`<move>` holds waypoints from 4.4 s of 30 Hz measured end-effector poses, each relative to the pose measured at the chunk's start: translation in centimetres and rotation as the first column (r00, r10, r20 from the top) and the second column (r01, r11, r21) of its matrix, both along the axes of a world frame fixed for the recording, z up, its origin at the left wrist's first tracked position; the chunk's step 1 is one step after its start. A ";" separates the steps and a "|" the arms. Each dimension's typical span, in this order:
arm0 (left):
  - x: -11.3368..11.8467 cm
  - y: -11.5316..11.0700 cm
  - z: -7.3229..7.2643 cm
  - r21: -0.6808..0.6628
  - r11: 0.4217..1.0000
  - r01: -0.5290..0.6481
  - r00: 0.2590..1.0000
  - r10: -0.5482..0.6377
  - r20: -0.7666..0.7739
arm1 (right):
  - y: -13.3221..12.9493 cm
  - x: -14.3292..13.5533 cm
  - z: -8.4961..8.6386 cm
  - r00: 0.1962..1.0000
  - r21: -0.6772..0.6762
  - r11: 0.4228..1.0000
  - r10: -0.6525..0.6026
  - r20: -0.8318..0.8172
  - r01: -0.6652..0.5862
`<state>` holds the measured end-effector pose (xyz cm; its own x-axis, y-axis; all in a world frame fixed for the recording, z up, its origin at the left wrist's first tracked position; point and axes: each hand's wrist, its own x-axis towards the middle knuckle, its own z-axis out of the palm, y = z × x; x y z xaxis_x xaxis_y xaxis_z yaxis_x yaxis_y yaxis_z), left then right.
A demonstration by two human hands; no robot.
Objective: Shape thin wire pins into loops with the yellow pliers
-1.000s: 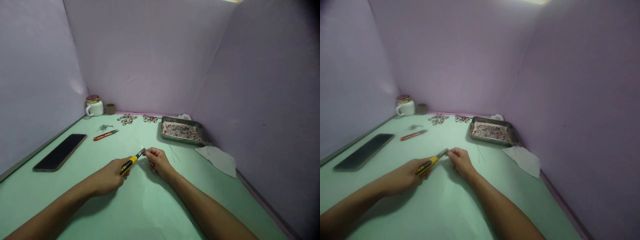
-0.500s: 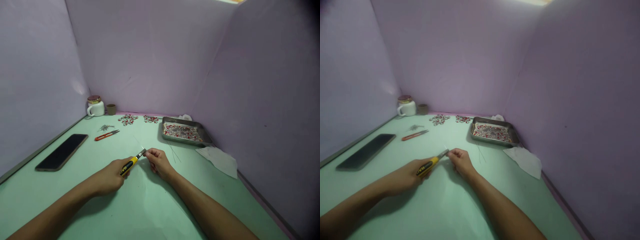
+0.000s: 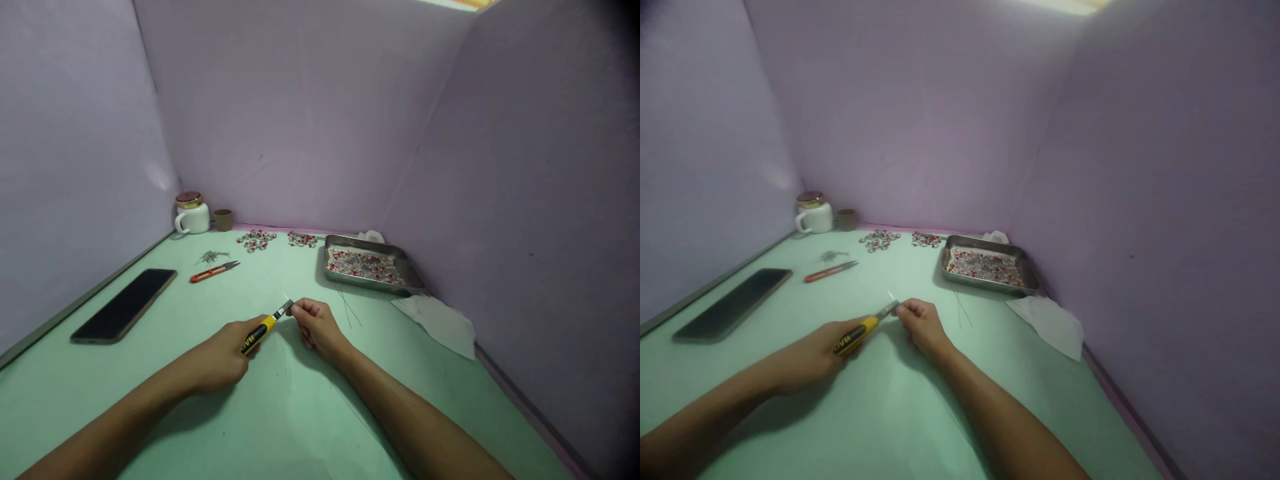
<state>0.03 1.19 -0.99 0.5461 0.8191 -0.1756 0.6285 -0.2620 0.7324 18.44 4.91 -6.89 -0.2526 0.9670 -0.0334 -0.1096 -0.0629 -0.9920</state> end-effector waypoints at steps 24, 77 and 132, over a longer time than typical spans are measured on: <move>0.0 -0.1 0.1 0.005 1.000 -0.003 1.000 0.003 -0.001 | 0.0 0.0 0.1 1.000 0.023 1.000 -0.015 0.024 0.014; 0.2 -0.7 0.3 -0.140 0.988 -0.058 0.995 0.068 0.067 | -0.8 -0.8 0.3 0.993 0.039 0.992 -0.119 0.006 0.118; 0.1 -0.9 0.4 -0.213 0.975 -0.064 0.995 0.080 0.066 | -1.2 -0.5 0.0 0.997 0.020 0.997 -0.070 -0.016 0.071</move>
